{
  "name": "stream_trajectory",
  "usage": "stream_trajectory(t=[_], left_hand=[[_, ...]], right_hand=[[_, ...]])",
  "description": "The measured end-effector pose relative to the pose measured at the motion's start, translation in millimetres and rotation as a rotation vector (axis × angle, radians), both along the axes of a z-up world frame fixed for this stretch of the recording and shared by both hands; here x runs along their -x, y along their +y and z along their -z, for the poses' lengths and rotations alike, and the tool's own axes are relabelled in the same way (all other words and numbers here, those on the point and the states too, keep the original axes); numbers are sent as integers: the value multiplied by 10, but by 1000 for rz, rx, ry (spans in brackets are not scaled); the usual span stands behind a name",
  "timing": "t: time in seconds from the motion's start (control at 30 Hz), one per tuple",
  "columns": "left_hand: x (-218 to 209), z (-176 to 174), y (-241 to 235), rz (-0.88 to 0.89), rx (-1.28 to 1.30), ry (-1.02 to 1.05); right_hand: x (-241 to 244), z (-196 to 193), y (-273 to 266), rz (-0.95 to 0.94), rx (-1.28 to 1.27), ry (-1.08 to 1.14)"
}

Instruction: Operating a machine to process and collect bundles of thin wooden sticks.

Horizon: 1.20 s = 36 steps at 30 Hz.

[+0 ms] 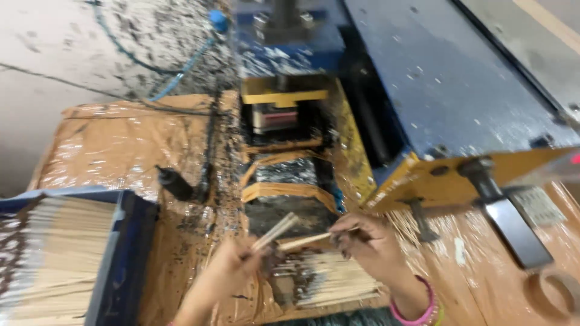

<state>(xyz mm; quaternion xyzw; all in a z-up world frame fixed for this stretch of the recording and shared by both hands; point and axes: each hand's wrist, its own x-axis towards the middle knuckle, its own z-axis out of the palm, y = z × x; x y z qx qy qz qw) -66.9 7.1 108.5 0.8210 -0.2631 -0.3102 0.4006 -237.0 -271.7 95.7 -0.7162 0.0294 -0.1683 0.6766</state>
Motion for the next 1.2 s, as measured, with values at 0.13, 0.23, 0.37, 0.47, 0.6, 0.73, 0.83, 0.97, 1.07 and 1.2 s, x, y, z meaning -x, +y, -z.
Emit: stream_trajectory(t=[0.13,0.23,0.37,0.47,0.6,0.73,0.83,0.97,1.07,1.2], left_hand=[[-763,70,133,-112,433,40],[-1087,-61,-85,-277,514,92],[-1178,-167,-367,-360,616,434],[-1228,60,-458,-273,754,637],[-1206,86,-470,-228,844,654],[-1209,148,-389,-224,834,699],[-1014,81,-274,-295,854,723],[-774,375,40,-514,1051,669],[-528,732,473,-755,891,456],[-261,1123,656,-753,938,319]], right_hand=[[-574,-391,-58,29,609,-296],[-883,-840,111,121,1184,-383],[-1001,-622,5,287,1348,-221],[-954,-508,-84,296,1156,-317],[-854,-345,-102,324,1067,-150],[-1070,868,-815,354,1020,342],[-756,619,-723,397,1138,227],[-200,-869,-4,503,1515,-315],[350,-158,-356,772,585,-99],[609,207,-658,869,905,60]])
